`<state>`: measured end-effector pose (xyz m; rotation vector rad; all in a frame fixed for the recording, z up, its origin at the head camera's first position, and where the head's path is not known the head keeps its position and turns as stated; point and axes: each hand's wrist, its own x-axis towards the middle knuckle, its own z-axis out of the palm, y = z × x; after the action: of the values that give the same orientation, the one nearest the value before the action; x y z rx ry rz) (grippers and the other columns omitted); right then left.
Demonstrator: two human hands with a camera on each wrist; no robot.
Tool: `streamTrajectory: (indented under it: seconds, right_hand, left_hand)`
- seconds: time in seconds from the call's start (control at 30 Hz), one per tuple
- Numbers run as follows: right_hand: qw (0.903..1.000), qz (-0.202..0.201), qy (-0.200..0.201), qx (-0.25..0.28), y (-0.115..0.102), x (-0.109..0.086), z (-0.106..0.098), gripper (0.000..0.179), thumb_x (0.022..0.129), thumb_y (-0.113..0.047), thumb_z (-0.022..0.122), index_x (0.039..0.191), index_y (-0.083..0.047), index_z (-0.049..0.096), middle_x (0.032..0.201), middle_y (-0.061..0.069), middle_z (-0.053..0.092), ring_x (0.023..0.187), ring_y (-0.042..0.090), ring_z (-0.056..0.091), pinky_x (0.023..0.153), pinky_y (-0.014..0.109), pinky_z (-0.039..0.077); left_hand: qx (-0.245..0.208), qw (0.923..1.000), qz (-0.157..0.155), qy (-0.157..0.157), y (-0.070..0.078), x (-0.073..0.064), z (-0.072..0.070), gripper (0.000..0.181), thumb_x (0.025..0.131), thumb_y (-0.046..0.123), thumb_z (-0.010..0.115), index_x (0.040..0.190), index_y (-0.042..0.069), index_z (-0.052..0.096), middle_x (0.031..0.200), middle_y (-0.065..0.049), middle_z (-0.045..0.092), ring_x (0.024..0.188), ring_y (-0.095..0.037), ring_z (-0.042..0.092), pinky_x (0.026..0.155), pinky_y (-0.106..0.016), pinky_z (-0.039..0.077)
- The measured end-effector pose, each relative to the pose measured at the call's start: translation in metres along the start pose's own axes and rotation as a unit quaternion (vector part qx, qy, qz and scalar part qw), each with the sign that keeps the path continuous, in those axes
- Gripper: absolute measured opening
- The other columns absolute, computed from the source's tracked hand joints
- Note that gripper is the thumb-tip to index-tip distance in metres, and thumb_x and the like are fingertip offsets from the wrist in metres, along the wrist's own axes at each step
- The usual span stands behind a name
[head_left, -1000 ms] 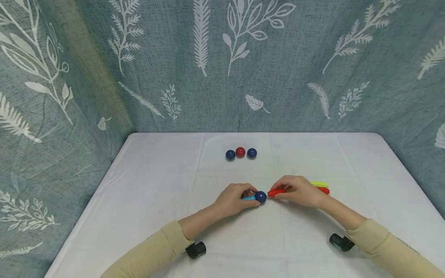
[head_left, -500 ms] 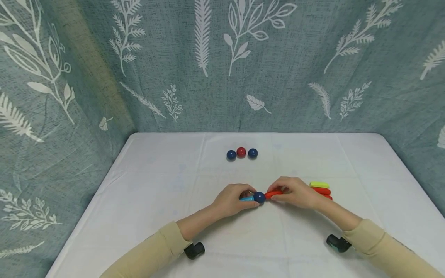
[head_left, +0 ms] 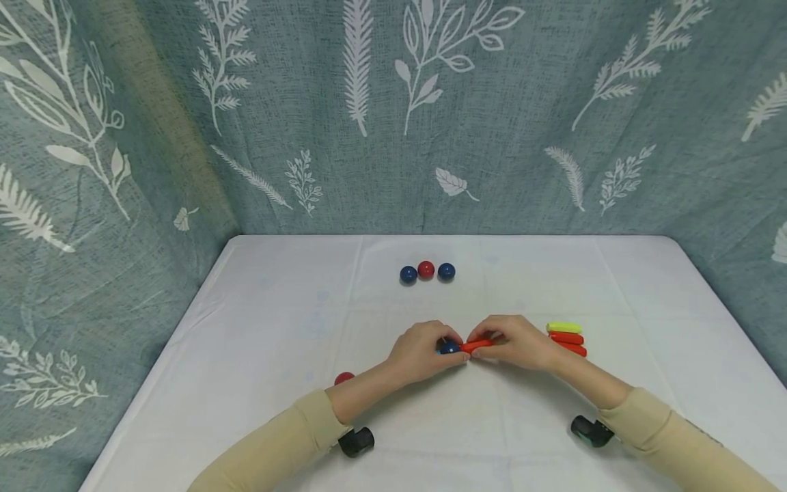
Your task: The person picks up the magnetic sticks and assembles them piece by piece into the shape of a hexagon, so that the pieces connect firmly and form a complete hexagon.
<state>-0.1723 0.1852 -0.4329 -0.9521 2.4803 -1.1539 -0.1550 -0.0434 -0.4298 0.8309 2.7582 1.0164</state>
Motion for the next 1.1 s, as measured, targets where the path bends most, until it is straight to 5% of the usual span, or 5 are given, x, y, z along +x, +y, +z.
streamTrajectory:
  seconds: [0.23,0.53,0.8,1.1]
  right_hand:
    - [0.9990,0.030,0.033,-0.001,-0.001,0.013,-0.007,0.016,0.092,-0.019,0.069,0.105,-0.011,0.072,0.100,-0.003,0.069,0.093,0.014,0.064,0.082,0.030,0.053]
    - [0.9823,0.125,0.140,-0.004,0.009,0.071,-0.022,0.038,0.092,-0.021,0.068,0.125,-0.003,0.062,0.120,0.015,0.063,0.105,0.031,0.062,0.084,0.042,0.052]
    - [0.9826,0.126,0.132,-0.033,0.018,0.105,-0.021,0.051,0.087,-0.013,0.073,0.132,0.001,0.054,0.128,0.022,0.056,0.110,0.034,0.060,0.091,0.044,0.049]
    - [0.9834,0.105,0.120,-0.086,0.016,0.121,-0.014,0.048,0.085,-0.009,0.074,0.129,0.000,0.058,0.119,0.022,0.059,0.098,0.030,0.057,0.084,0.041,0.051]
  left_hand:
    - [0.005,0.9998,0.006,0.017,-0.003,-0.004,0.000,0.015,0.084,0.029,0.075,0.092,0.015,0.074,0.085,0.004,0.067,0.075,-0.009,0.056,0.066,-0.022,0.043]
    - [-0.007,0.9998,-0.018,0.003,-0.006,-0.004,-0.001,0.014,0.085,0.028,0.075,0.092,0.016,0.074,0.080,0.009,0.063,0.071,-0.006,0.053,0.064,-0.022,0.043]
    - [-0.015,0.9997,-0.018,0.004,-0.008,-0.006,0.001,0.014,0.085,0.028,0.075,0.093,0.016,0.074,0.079,0.009,0.062,0.071,-0.007,0.053,0.064,-0.022,0.044]
    - [-0.018,0.9997,-0.007,0.013,-0.008,-0.007,0.001,0.014,0.085,0.028,0.075,0.093,0.016,0.073,0.081,0.008,0.064,0.071,-0.007,0.054,0.063,-0.021,0.044]
